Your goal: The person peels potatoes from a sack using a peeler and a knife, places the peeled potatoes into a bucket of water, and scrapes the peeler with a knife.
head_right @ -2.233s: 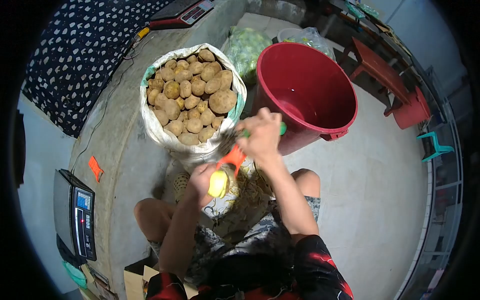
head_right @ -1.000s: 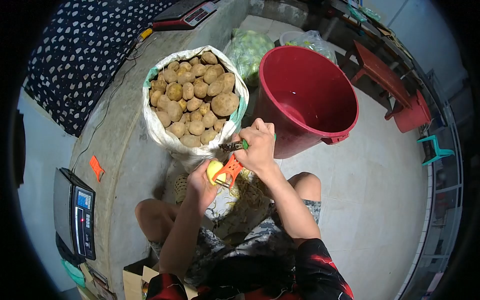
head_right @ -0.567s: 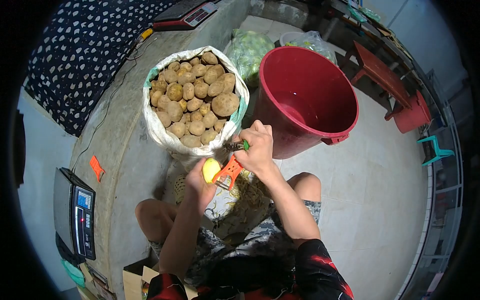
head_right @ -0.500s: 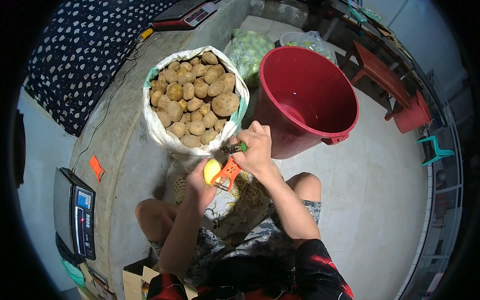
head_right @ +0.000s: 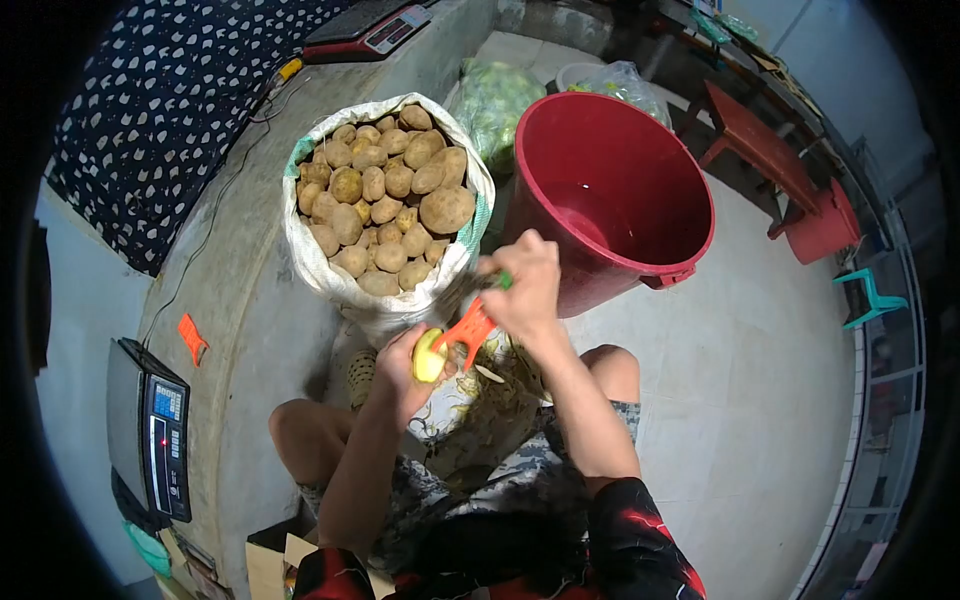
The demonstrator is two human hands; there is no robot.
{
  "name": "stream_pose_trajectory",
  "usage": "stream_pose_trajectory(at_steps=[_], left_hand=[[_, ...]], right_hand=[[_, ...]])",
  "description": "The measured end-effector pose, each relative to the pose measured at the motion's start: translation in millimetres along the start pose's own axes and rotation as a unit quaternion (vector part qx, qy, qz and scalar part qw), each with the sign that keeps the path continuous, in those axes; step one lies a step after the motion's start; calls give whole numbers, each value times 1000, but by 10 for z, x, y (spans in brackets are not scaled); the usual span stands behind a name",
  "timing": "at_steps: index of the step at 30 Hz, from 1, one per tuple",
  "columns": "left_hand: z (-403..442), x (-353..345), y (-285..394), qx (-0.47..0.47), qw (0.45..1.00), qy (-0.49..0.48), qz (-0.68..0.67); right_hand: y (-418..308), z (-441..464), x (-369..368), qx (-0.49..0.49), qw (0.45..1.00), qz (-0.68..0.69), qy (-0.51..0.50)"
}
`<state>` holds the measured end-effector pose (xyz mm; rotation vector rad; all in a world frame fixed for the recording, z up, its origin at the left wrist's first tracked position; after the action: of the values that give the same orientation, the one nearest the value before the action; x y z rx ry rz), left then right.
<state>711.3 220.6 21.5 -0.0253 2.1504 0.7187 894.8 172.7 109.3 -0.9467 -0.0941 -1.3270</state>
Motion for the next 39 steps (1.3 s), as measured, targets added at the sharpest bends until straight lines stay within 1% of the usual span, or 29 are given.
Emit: stream_pose_trajectory(at_steps=[1, 3, 4, 5, 6, 7, 9, 10, 11, 14, 16, 17, 19, 20, 21, 22, 23, 25, 26, 28, 29, 30, 31, 32, 33, 34, 35, 36, 39], left_hand=[[37, 42, -10, -9, 999, 20, -48], [34, 11, -35, -30, 998, 39, -36], [-6, -31, -25, -24, 999, 47, -8], [-35, -45, -30, -18, 998, 55, 19], [-35, -11, -16, -13, 997, 16, 74], [-47, -35, -3, -15, 997, 14, 74], [-88, -109, 49, -54, 998, -16, 29], [0, -50, 34, -25, 995, 68, -69], [54, 14, 36, -6, 988, 109, -106], [139, 283, -54, 18, 985, 95, -141], [12, 65, 4, -72, 997, 32, 26], [-10, -7, -12, -69, 997, 30, 24], [-67, -110, 27, -124, 985, 58, 100], [-116, -157, 38, -140, 979, 62, 133], [-125, -141, 25, -139, 979, 62, 135], [-128, -135, 16, -174, 970, 43, 163], [-117, -130, 6, -210, 959, 23, 190], [-103, -126, 21, -229, 954, 18, 193], [-113, -119, 27, -235, 949, 40, 204], [-123, -121, 45, -239, 945, 65, 216], [-137, -133, 60, -278, 923, 66, 257], [-153, -150, 71, -317, 899, 64, 297], [-158, -145, 61, -317, 899, 63, 297], [-143, -122, 28, -269, 930, 58, 245], [-133, -128, 22, -219, 955, 53, 192], [-147, -141, 60, -220, 955, 52, 192], [-162, -144, 53, -142, 982, 43, 115], [-175, -168, 35, -62, 997, 33, 36], [-202, -219, 16, -64, 996, 42, 38]], right_hand=[[-212, -17, -6, 64, 997, -25, -17], [-444, -55, 9, 178, 984, -14, -20], [-363, -42, -4, 175, 984, -14, -20], [-180, 7, -16, 140, 990, -30, 9], [-10, 57, -13, 108, 992, -46, 40], [131, 86, 19, 57, 994, -67, 71], [348, 85, 28, -54, 997, -12, 55], [342, 47, 19, -54, 997, -12, 56], [317, 17, -6, -52, 998, -8, 44], [249, 12, -117, -49, 999, 16, 8], [225, -46, -174, -62, 996, 57, -22], [206, -55, -204, -69, 993, 86, -34], [-35, -5, -125, -11, 997, 49, -63], [43, -11, -169, -11, 997, 50, -63], [202, -27, -237, -25, 998, 6, -54], [263, -21, -238, -39, 997, -39, -45], [304, -33, -217, -40, 997, -41, -43], [345, -28, -208, -145, 984, 27, -98], [306, -66, -233, -134, 982, 75, -112], [8, -15, -123, -41, 991, 50, -120], [-45, -16, -113, 0, 993, 22, -119], [25, -34, -152, -1, 993, 23, -120], [167, -32, -206, -52, 992, -7, -115], [291, -40, -239, -101, 988, -37, -109], [235, -9, -215, -99, 989, -37, -107], [170, -9, -185, -110, 989, 37, -95], [98, -21, -152, -120, 983, 111, -84], [-51, -21, -113, -50, 992, 94, -63], [72, -39, -184, -9, 998, 58, -19]])
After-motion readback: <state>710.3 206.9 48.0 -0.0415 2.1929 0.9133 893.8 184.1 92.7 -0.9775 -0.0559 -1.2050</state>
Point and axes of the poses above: each hand's wrist, its own z-axis towards the middle knuckle, its own x-axis out of the back of the hand, y = z × x, the point moved 3 cm from there along z, towards the middle knuckle, and after that the axes turned 1 degree about -x, right-handed, at the moved point
